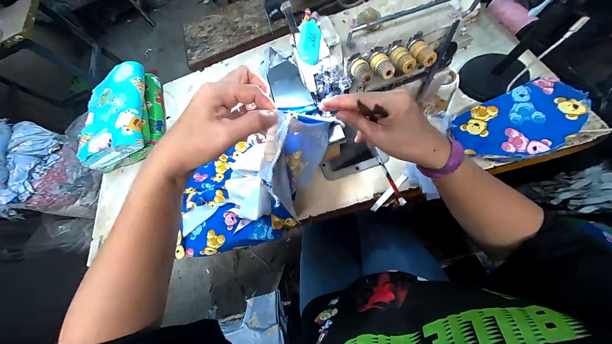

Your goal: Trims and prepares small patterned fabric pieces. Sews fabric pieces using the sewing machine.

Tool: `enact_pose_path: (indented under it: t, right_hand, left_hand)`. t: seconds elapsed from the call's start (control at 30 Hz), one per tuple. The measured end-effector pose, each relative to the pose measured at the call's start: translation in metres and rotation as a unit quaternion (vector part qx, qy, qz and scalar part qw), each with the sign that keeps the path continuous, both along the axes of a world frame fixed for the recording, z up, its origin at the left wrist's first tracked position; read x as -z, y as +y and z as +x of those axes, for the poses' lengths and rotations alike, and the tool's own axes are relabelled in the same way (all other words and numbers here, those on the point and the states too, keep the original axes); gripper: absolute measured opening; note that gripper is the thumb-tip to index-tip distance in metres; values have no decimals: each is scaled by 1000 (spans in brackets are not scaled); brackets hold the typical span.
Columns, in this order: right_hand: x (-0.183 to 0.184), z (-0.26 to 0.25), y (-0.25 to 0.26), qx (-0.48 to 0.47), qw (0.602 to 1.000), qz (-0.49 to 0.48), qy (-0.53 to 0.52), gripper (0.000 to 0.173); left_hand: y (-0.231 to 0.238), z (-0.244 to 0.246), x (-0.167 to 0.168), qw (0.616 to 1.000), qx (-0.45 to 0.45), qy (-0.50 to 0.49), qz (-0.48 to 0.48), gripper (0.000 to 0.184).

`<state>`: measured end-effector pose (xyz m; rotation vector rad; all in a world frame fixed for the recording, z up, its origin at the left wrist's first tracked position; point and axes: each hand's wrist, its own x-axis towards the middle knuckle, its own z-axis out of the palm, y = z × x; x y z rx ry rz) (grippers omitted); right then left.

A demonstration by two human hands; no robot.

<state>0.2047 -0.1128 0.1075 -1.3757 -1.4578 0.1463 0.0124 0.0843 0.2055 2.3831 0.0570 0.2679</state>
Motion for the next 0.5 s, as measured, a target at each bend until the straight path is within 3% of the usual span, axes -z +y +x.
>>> enact_pose_path:
  t: [0.2,0.5]
  right_hand:
    - [-6,6,40,-89,995,1,-39,28]
    - [0,0,34,-57,996,-23,67,26]
  left_hand:
    - [9,10,10,996,-7,-18,-82,17]
    - [13,10,14,994,13,-35,-100,16]
